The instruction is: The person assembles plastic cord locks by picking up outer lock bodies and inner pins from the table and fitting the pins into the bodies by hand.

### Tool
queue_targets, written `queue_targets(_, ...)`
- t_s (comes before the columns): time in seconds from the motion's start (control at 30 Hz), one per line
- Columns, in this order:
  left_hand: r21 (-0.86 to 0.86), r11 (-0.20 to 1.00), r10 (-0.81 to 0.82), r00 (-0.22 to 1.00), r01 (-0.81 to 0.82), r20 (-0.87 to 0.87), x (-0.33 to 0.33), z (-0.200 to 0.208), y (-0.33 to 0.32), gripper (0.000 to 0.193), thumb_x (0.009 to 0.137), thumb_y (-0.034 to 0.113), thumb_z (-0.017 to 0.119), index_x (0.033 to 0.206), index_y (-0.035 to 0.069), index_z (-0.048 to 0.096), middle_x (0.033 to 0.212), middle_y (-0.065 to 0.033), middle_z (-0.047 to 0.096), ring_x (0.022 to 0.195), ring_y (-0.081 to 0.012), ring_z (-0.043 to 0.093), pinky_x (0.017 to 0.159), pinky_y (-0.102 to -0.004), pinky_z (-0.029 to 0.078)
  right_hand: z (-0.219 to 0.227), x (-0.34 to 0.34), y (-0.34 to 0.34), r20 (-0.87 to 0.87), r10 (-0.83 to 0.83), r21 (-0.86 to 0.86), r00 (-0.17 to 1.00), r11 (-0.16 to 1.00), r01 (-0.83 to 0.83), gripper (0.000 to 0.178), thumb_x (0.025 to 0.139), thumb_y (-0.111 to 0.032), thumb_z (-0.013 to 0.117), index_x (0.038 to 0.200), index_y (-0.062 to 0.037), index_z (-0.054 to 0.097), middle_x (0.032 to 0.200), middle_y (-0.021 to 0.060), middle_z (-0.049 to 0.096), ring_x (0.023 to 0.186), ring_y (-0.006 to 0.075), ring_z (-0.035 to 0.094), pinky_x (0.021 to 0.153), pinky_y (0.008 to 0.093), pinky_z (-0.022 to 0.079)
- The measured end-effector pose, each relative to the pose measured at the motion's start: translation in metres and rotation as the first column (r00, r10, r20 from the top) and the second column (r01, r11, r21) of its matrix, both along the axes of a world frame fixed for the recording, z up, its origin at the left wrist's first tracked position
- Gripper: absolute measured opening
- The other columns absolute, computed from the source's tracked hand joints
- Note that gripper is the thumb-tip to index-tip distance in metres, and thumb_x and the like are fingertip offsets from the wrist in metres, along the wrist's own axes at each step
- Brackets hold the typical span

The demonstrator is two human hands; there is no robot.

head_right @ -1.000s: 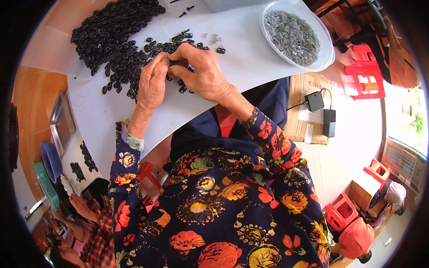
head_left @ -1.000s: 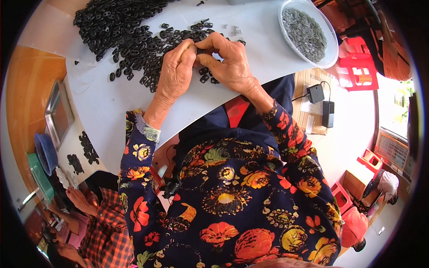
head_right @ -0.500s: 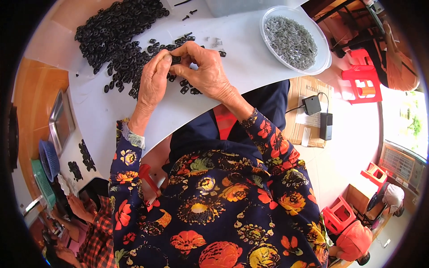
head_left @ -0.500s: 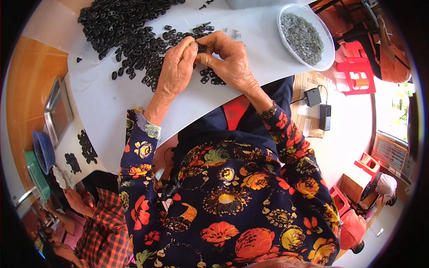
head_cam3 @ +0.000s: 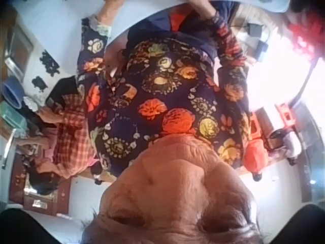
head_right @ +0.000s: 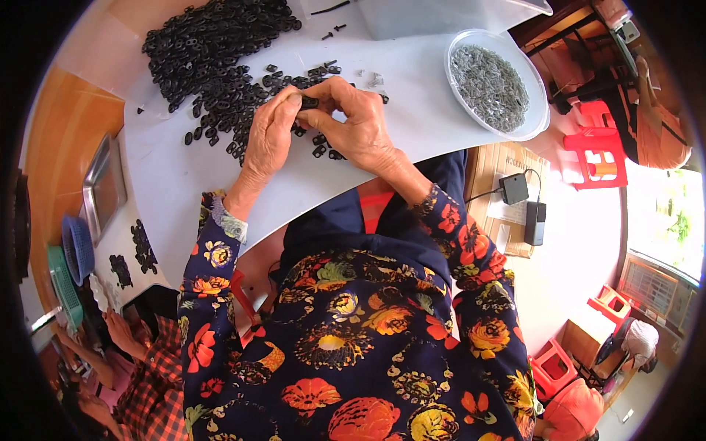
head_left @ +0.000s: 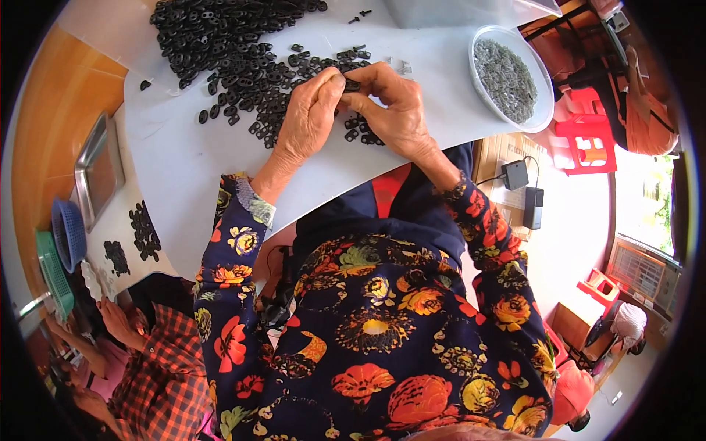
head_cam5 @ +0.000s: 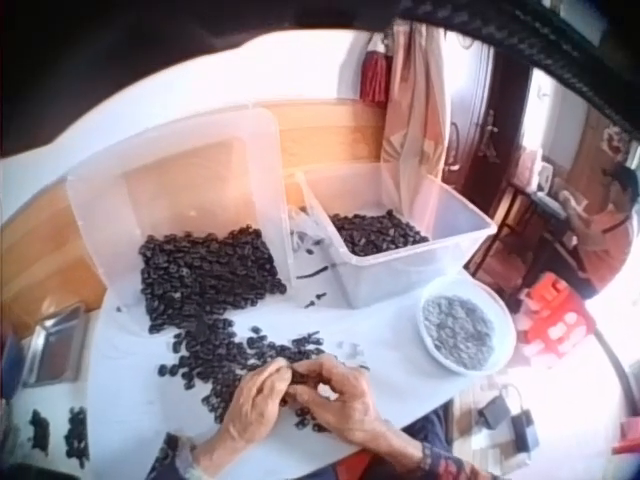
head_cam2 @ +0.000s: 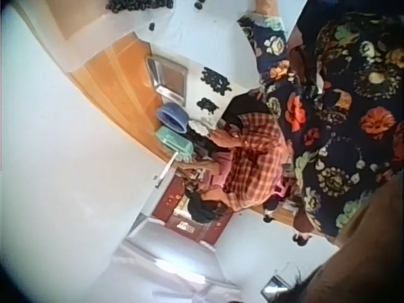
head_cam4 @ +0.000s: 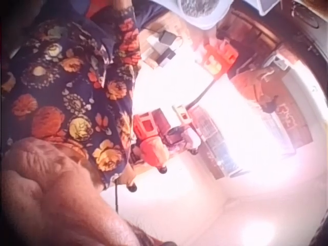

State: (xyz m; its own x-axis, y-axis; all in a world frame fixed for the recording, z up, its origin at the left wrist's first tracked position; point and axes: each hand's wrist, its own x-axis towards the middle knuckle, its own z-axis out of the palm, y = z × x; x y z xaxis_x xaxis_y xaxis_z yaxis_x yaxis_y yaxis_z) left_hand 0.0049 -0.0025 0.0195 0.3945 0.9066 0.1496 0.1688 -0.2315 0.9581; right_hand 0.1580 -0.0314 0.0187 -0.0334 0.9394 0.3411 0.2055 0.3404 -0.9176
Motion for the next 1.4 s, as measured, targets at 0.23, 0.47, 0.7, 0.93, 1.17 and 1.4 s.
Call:
queue_targets(0.23,0.000,0.997,-0.072,0.968,0.075,0.238,0.002,-0.013,-0.014,0.048,0.099,0.036,0.038,0.068,0.001,0.044,0.066,-0.0031,0.047,0.067,-0.0126,0.045,0.066,-0.0262,0.039,0.108,0.064,0.062,0.225,-0.407,0.440,0.885,0.853,0.280,0.022,0.077,-0.007,0.071,0.094,0.0032,0.061,0.078,0.0098,0.063,0.071,0.0144,0.060,0.066,0.0251,0.048)
queue_targets(0.47,0.028,0.994,-0.109,0.945,0.105,0.308,0.003,-0.020,-0.015,0.043,0.098,0.033,0.040,0.070,0.000,0.045,0.062,-0.0028,0.044,0.060,-0.0123,0.043,0.059,-0.0273,0.039,0.094,0.018,0.076,0.447,-0.082,0.476,0.891,0.865,-0.159,0.017,0.080,-0.013,0.069,0.093,-0.0035,0.067,0.075,0.0080,0.067,0.067,0.0153,0.064,0.063,0.0284,0.051)
queue_targets(0.7,0.023,0.993,-0.115,0.962,0.113,0.249,0.006,-0.021,-0.017,0.037,0.097,0.027,0.043,0.073,-0.001,0.045,0.060,-0.0046,0.040,0.055,-0.0130,0.039,0.052,-0.0299,0.036,0.020,-0.011,0.120,0.660,0.220,0.036,0.718,0.946,-0.323,0.015,0.079,-0.007,0.065,0.094,-0.0031,0.066,0.083,0.0124,0.067,0.072,0.0248,0.065,0.066,0.0334,0.052)
queue_targets(0.93,0.040,0.994,-0.110,0.958,0.103,0.265,0.008,-0.015,-0.018,0.035,0.096,0.024,0.044,0.074,-0.003,0.045,0.061,-0.0056,0.039,0.054,-0.0145,0.038,0.053,-0.0312,0.036,0.017,-0.024,0.131,0.809,0.251,-0.018,0.531,0.914,-0.405,0.013,0.075,-0.003,0.060,0.087,-0.0011,0.063,0.081,0.0134,0.065,0.077,0.0326,0.063,0.069,0.0382,0.051)
queue_targets(1.17,0.007,0.993,-0.120,0.965,0.121,0.235,0.008,-0.016,-0.018,0.034,0.096,0.025,0.043,0.076,-0.002,0.045,0.061,-0.0054,0.040,0.055,-0.0141,0.038,0.052,-0.0308,0.036,0.009,-0.024,0.131,0.804,0.221,0.002,0.552,0.927,-0.375,0.017,0.074,-0.001,0.054,0.088,-0.0023,0.064,0.078,0.0136,0.066,0.074,0.0334,0.063,0.070,0.0393,0.050)
queue_targets(1.4,-0.044,0.997,-0.052,0.971,0.064,0.234,0.005,-0.013,-0.018,0.031,0.096,0.026,0.046,0.078,0.000,0.048,0.062,-0.0016,0.044,0.058,-0.0095,0.041,0.055,-0.0258,0.038,0.021,-0.012,0.099,0.600,0.253,-0.038,0.759,0.957,-0.288,0.023,0.075,-0.004,0.060,0.098,-0.0010,0.066,0.078,0.0096,0.068,0.071,0.0205,0.066,0.068,0.0311,0.052)
